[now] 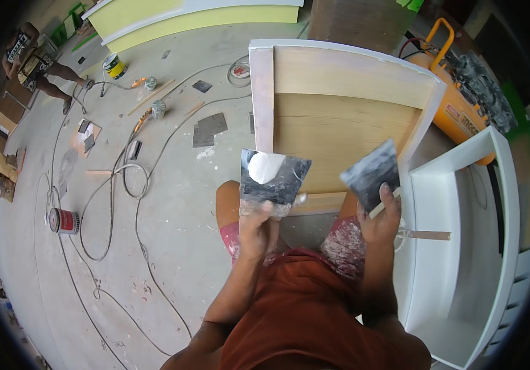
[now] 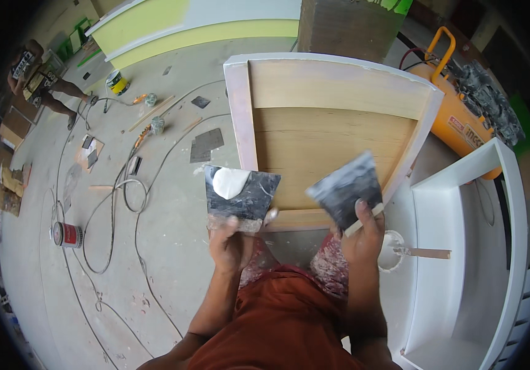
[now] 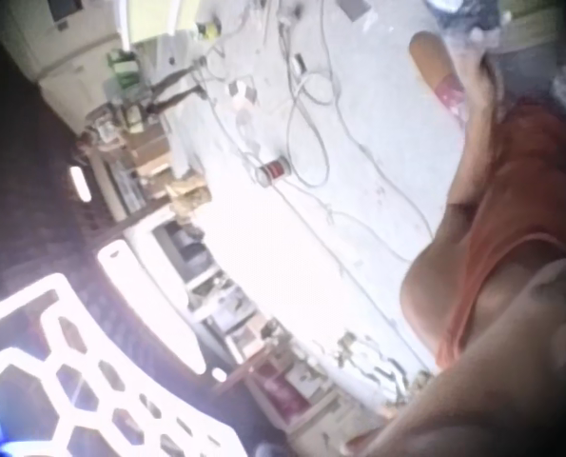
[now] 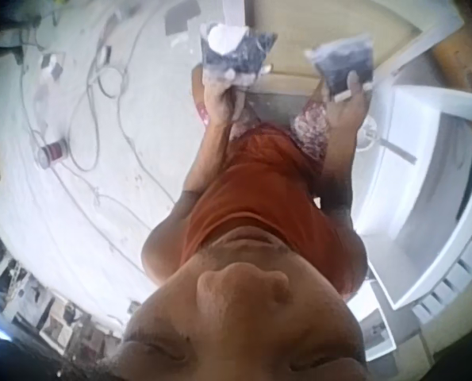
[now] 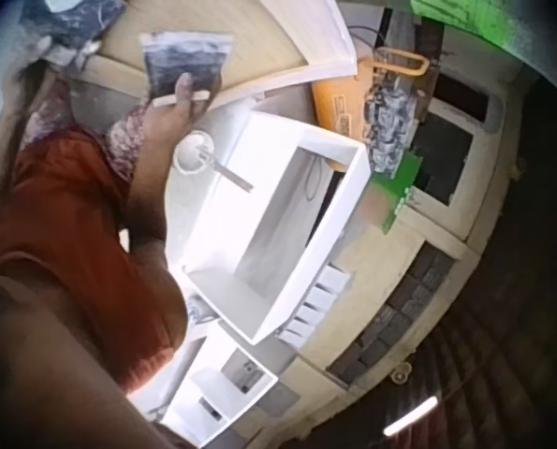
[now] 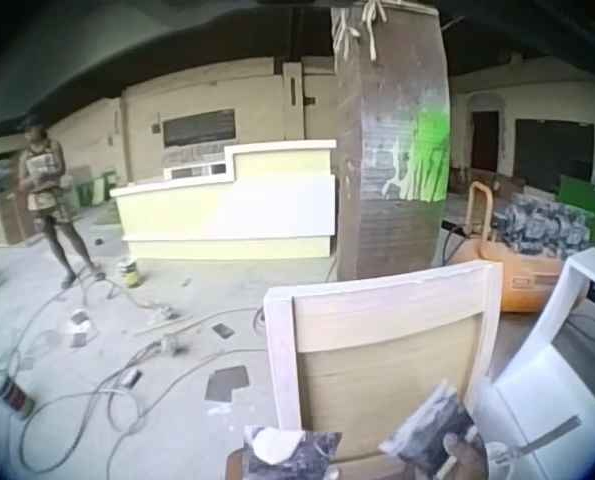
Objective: The person takes putty from a bucket using putty knives and applies it along the surface and edges of a wooden frame.
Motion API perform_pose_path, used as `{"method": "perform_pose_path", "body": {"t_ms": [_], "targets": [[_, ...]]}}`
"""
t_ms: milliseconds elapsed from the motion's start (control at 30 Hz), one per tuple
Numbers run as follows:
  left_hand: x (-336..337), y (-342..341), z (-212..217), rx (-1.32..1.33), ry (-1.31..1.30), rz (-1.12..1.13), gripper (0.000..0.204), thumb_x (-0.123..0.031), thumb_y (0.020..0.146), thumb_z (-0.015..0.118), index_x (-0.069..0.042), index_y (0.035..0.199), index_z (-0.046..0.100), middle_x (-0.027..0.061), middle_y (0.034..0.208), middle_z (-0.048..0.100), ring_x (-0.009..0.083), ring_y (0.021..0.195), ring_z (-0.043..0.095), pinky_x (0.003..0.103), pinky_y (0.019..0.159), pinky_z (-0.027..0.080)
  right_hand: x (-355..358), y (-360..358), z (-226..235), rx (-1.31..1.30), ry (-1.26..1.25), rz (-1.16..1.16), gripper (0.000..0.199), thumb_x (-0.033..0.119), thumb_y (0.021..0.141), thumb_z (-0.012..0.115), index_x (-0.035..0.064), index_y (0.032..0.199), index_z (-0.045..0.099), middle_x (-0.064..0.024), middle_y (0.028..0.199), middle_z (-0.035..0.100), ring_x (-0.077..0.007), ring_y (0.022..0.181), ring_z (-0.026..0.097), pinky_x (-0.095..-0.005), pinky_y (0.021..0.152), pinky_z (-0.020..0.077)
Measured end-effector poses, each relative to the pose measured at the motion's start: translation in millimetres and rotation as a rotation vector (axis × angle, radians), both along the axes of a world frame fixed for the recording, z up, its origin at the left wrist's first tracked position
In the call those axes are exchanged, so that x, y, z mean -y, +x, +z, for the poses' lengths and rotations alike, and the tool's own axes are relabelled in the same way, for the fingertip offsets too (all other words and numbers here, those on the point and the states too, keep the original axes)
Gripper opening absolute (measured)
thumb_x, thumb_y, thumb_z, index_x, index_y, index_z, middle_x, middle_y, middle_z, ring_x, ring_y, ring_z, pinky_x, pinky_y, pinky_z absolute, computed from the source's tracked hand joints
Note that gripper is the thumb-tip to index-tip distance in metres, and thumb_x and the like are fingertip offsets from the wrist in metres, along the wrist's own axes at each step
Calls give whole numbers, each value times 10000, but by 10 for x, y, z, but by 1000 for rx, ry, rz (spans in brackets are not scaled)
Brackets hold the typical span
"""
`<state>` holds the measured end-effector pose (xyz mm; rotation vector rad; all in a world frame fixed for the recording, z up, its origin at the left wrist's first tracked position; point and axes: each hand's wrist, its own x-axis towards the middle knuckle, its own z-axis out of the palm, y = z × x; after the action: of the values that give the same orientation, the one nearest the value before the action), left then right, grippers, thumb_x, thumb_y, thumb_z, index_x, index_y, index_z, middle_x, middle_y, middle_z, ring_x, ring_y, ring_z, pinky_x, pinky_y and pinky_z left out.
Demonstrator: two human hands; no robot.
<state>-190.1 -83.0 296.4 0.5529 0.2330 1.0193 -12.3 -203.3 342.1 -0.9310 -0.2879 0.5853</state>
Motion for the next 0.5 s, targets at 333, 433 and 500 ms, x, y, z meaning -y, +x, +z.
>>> {"method": "perform_pose_path", "body": {"t_ms": [333, 433, 500], "targets": [[-268, 368, 123, -476, 1010, 393, 736, 199, 768, 439, -173, 1399, 514, 234, 1383, 499, 432, 1255, 504, 492, 1063, 384, -241, 142, 481, -22, -333, 597, 260, 193, 880, 625, -30, 1010, 596, -122, 760, 633, -217, 596, 628, -326, 485, 477], [-356, 479, 45, -461, 1239, 457, 688, 160, 755, 508, -172, 1355, 563, 235, 1363, 521, 441, 1259, 502, 500, 1053, 400, -304, 267, 466, 65, -318, 672, 277, 204, 876, 630, -31, 1018, 592, -123, 754, 630, -213, 613, 644, -319, 494, 487], [-403, 431, 4, -510, 1254, 473, 665, 118, 709, 582, -179, 1303, 613, 226, 1327, 550, 417, 1265, 507, 482, 1024, 431, -270, 402, 130, 588, -214, 450, 266, 188, 874, 629, -30, 1021, 591, -124, 758, 629, -213, 605, 642, -320, 496, 494]]}}
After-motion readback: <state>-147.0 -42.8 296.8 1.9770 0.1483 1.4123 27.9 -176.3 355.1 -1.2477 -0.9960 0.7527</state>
